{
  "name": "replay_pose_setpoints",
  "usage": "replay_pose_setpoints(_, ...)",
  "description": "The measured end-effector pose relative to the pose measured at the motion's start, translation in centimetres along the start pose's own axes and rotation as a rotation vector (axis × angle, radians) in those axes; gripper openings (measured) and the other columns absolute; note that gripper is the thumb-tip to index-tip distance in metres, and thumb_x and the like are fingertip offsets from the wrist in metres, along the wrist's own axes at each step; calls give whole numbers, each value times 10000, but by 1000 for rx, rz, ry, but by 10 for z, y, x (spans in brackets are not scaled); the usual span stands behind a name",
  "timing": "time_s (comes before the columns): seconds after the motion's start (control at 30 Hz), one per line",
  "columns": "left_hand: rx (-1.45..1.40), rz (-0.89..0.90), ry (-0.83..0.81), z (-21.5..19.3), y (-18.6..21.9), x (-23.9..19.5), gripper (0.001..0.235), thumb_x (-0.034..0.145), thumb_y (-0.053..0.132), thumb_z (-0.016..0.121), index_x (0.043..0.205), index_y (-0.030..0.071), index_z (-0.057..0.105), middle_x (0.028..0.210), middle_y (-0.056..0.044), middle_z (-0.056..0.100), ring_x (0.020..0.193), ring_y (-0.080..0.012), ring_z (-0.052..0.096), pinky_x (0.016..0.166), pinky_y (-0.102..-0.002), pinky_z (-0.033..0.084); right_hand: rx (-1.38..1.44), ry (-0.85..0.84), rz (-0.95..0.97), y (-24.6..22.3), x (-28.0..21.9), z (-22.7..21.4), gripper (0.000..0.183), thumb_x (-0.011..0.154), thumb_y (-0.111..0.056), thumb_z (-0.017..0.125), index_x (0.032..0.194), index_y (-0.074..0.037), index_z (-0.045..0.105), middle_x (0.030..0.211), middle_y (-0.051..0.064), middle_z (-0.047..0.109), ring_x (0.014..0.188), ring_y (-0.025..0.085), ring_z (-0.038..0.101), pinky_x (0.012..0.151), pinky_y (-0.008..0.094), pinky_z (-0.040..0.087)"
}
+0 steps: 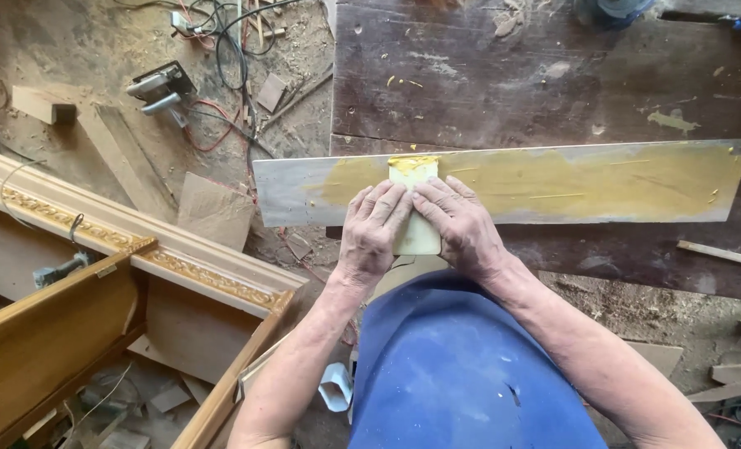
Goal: Applying and spreading wood filler onto a wooden board using a stick and a spreader block on a workbench.
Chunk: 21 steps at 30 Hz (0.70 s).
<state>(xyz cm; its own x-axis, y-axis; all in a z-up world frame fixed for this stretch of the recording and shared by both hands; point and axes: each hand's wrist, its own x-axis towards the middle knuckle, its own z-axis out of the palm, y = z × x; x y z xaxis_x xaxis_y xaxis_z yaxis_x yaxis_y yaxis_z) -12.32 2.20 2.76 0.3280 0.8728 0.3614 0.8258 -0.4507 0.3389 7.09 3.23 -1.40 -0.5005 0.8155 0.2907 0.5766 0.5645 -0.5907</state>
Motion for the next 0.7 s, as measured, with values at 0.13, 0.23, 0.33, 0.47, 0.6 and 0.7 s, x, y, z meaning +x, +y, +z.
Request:
replay_pose_setpoints(0.13,8,-18,-26,-1,0,-2,269,964,69,622,1216,74,714,1206,-118,698,1179,-301,654,1061,-451,490,-24,-2,18,-3,6,-5,432,875,-7,611,1275,-117,730,1309,78,719,1258,278,663,1174,412,436)
replay_pose_setpoints(0.23,9,-23,-32,7,-1,-11,276,956,88,638,1223,68,705,1222,-121,687,1203,-299,641,1079,-456,473,-39,10,4,-4,2,-2,438,887,-2,603,1291,-121,727,1321,76,717,1275,273,655,1169,416,438)
replay_pose_setpoints(0.33,25,-3,-36,9,-4,-18,301,950,83,629,1244,72,692,1248,-121,673,1240,-299,623,1094,-459,459,-75,32,-13,-8,-2,2,420,907,-2,602,1289,-123,729,1327,77,717,1278,271,653,1167,417,440)
replay_pose_setpoints(0.47,65,22,-51,1,-2,-21,322,939,56,622,1253,80,688,1258,-121,663,1252,-302,610,1094,-472,445,-112,60,-21,-13,-7,8,404,931,0,576,1277,-134,736,1338,66,716,1281,262,651,1157,413,452)
replay_pose_setpoints(0.6,45,28,-62,-7,4,-25,293,930,48,624,1211,75,699,1217,-127,670,1218,-303,619,1068,-455,462,-48,49,-7,-21,-8,-6,420,898,10,627,1273,-141,741,1301,57,732,1239,263,675,1149,411,448)
replay_pose_setpoints(0.7,-15,-8,-128,-26,1,-24,276,936,79,618,1200,88,697,1162,-93,666,1170,-285,636,1027,-425,503,78,-4,34,-18,-10,-4,444,842,4,641,1241,-155,755,1241,43,752,1184,274,701,1107,421,495)
